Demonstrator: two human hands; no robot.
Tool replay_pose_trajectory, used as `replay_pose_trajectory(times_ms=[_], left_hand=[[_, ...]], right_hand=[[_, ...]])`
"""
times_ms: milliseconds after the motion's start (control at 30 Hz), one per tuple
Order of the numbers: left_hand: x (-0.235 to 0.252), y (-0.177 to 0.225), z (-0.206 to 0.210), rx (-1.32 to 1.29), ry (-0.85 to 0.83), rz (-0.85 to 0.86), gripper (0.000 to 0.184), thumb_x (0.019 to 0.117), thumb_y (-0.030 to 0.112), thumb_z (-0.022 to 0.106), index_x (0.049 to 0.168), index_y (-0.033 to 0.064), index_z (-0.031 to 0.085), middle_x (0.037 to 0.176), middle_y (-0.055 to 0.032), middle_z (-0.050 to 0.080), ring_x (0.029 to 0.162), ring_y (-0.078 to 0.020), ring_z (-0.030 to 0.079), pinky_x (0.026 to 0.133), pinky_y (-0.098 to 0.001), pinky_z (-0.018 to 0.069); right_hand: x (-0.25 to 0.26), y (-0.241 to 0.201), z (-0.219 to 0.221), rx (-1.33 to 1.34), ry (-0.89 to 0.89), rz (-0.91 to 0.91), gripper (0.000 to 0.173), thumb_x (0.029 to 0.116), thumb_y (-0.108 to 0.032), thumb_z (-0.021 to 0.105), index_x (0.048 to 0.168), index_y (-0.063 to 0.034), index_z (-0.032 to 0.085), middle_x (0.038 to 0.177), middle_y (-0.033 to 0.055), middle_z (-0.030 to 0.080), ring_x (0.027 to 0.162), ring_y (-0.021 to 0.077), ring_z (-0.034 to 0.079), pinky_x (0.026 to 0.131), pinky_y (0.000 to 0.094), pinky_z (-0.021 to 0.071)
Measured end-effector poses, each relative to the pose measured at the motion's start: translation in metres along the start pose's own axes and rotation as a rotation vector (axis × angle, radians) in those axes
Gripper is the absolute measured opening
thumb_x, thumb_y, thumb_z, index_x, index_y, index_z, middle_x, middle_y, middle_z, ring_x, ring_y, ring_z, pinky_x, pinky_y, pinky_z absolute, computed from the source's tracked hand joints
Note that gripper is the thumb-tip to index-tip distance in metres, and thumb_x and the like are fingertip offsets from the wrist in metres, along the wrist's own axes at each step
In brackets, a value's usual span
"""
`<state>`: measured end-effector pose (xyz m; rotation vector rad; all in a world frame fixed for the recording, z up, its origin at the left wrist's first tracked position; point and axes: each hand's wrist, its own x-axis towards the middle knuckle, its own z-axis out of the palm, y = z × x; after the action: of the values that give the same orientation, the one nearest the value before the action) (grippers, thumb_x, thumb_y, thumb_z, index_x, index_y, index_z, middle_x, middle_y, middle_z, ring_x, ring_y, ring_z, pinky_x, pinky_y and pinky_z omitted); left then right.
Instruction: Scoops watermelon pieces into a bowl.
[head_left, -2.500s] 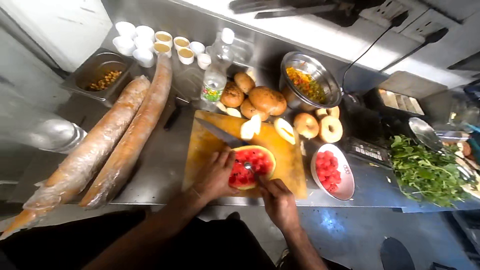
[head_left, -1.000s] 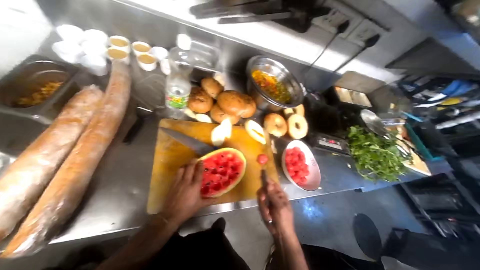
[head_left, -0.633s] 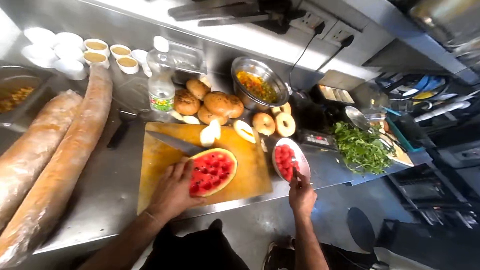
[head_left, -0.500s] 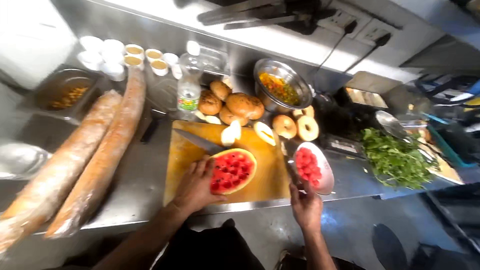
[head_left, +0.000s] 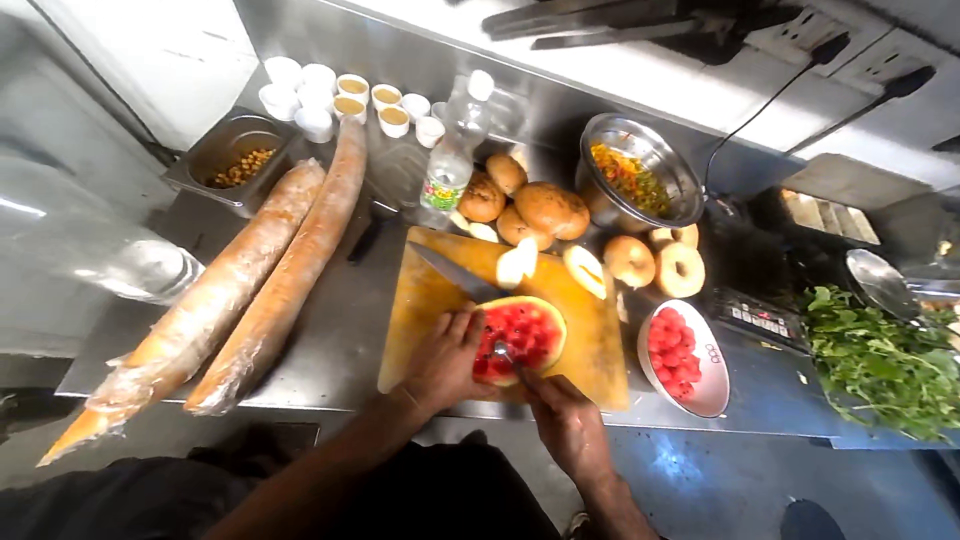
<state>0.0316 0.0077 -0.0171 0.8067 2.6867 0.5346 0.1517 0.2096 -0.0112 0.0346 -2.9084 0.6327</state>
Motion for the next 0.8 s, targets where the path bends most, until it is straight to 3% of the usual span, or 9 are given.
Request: replay_pose_trajectory(times_ms=[167,267,333,400,500,567,633,700,800], left_hand=[[0.0,-0.002,0.003,-0.003,0.028,0.016,0.12,0.0661,0.073,0.081,0.158,0.0103,0.037,0.164,-0.0144,0.031,0.144,-0.0361,0.038,0.113,-0.0463,0.0408],[-0.001,-0.002,0.005,0.009,0.063,0.031,0.12,0.0652,0.072,0.082,0.158,0.0091,0.037,0.163,-0.0154,0.033,0.142,-0.0365,0.041,0.111,-0.0461,0.0431],[-0.002,-0.001,0.008,0.004,0.104,0.048,0.119,0.0642,0.067,0.086,0.157,0.0076,0.039,0.162,-0.0168,0.034,0.141,-0.0375,0.042,0.111,-0.0462,0.0433],[-0.004,0.0,0.01,0.0,0.139,0.051,0.118,0.0642,0.066,0.086,0.156,0.0067,0.041,0.161,-0.0175,0.036,0.14,-0.0379,0.044,0.11,-0.0465,0.044],[-0.007,0.0,0.016,0.037,0.219,0.083,0.117,0.0631,0.066,0.086,0.153,0.0046,0.044,0.159,-0.0191,0.038,0.136,-0.0384,0.047,0.107,-0.0453,0.0472],[-0.009,0.0,0.021,0.049,0.26,0.101,0.114,0.0628,0.064,0.086,0.151,0.0041,0.047,0.159,-0.0199,0.039,0.136,-0.0393,0.048,0.106,-0.0456,0.0483],[-0.01,0.002,0.023,0.05,0.269,0.09,0.114,0.063,0.064,0.087,0.151,0.0043,0.047,0.159,-0.0204,0.038,0.136,-0.0402,0.047,0.105,-0.0462,0.0487],[-0.011,0.003,0.025,0.038,0.289,0.077,0.114,0.0615,0.063,0.088,0.151,0.0044,0.048,0.158,-0.0204,0.04,0.135,-0.0407,0.049,0.103,-0.0469,0.0503],[-0.009,0.006,0.025,0.018,0.294,0.055,0.115,0.0622,0.063,0.088,0.152,0.0041,0.046,0.158,-0.0199,0.039,0.134,-0.0409,0.049,0.103,-0.0475,0.0494]], right_hand=[[0.005,-0.006,-0.002,-0.101,-0.028,-0.017,0.026,0.0968,-0.019,0.062,0.117,-0.0209,0.079,0.094,0.0027,0.073,0.072,0.0168,0.072,0.06,0.0378,0.0616],[0.003,-0.016,0.001,-0.121,-0.038,0.004,0.028,0.0963,-0.017,0.061,0.118,-0.0141,0.078,0.085,0.0062,0.072,0.067,0.0206,0.071,0.058,0.0401,0.0608],[0.004,-0.025,0.001,-0.022,-0.094,0.115,0.027,0.0967,-0.018,0.061,0.117,-0.0086,0.077,0.081,0.0065,0.074,0.066,0.0199,0.072,0.062,0.0397,0.0617],[0.011,-0.032,-0.007,0.233,-0.253,0.355,0.026,0.1002,-0.02,0.059,0.118,-0.0062,0.072,0.079,0.0033,0.074,0.063,0.0132,0.069,0.062,0.0317,0.0602],[0.018,-0.033,-0.014,0.917,-0.365,0.714,0.024,0.1043,-0.011,0.051,0.121,0.0026,0.062,0.075,0.0069,0.068,0.047,0.009,0.056,0.042,0.0224,0.0475],[0.013,-0.029,-0.011,1.343,-0.349,0.876,0.021,0.1067,-0.01,0.043,0.116,0.0032,0.057,0.075,0.0079,0.064,0.044,0.0053,0.051,0.038,0.0172,0.0421],[0.003,-0.022,-0.001,1.701,-0.33,0.926,0.021,0.1076,-0.014,0.041,0.111,0.0003,0.056,0.074,0.006,0.061,0.042,0.0028,0.05,0.038,0.0142,0.0427],[-0.009,-0.013,0.016,2.018,-0.33,0.88,0.019,0.104,-0.017,0.053,0.111,-0.0019,0.061,0.076,0.004,0.063,0.043,0.0023,0.053,0.039,0.0141,0.0465],[-0.021,-0.002,0.035,2.311,-0.361,0.685,0.028,0.1012,-0.02,0.063,0.122,-0.001,0.062,0.082,0.0042,0.067,0.048,0.0049,0.059,0.044,0.0163,0.0515]])
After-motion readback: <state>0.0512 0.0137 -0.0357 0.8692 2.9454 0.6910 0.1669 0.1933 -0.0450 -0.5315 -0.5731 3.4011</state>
